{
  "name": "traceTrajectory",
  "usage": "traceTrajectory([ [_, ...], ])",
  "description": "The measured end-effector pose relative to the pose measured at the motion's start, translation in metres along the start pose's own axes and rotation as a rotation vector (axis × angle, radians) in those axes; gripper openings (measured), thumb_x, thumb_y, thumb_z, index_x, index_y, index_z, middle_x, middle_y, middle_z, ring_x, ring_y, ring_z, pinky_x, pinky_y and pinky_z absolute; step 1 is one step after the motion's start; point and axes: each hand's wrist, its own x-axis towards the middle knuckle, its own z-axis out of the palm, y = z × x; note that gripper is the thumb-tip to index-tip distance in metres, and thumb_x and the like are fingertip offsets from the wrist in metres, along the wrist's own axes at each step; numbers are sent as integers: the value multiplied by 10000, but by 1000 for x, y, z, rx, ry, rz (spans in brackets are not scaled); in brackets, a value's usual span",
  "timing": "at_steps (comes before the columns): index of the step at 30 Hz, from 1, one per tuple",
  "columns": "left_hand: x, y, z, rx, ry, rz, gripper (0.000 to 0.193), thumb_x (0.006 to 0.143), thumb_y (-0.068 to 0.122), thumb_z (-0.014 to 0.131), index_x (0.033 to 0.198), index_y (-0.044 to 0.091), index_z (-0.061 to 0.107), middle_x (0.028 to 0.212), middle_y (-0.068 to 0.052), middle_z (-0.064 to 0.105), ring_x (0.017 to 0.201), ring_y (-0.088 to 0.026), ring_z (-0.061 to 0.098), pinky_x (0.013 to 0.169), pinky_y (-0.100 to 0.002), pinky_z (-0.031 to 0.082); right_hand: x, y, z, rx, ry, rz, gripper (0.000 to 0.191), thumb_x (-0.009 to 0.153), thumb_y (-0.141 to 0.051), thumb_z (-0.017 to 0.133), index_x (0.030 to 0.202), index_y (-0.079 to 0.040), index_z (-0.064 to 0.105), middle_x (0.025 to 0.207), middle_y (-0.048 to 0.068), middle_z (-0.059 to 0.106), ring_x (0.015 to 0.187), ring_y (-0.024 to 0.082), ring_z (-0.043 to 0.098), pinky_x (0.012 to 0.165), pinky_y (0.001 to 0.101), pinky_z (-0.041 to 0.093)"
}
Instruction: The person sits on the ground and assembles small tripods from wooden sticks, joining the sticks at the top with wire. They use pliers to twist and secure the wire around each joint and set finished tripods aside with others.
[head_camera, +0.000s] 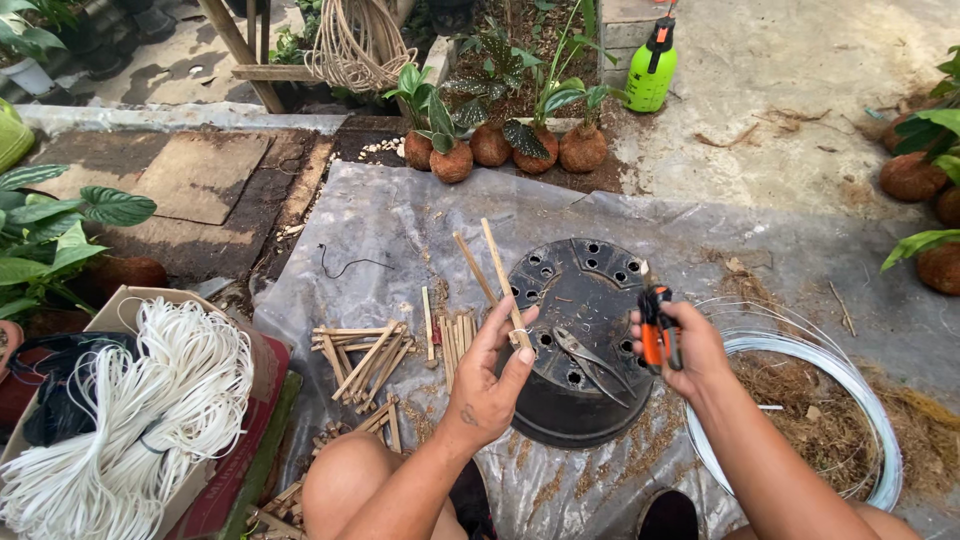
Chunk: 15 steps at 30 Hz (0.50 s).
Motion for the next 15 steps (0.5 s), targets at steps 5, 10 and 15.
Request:
traceTrajectory([
  [5,3,4,6,57,-16,-1,683,1024,175,598,1590,-42,283,1537,-206,550,1442,-224,467,1213,-356,291,-71,15,25,123,-393,82,462,851,-108,572,1292,28,601,985,156,707,871,281,713,758,362,551],
  [10,-1,3,8,62,-25,-51,686,1013,186,600,1587,-26,290,1526,-203,553,1415,-225,490,1180,-350,331,-101,38,47,-331,-446,-95,549,741,89,533,1284,21,579,1045,102,705,910,246,744,809,335,579],
  [15,3,-9,8,-143,-15,-110,628,1016,163,592,1564,-27,351,1473,-208,584,1357,-215,551,1157,-358,405,-108,42,49,-461,-424,10,522,764,94,519,1260,-26,628,1068,92,749,888,211,727,764,358,579],
])
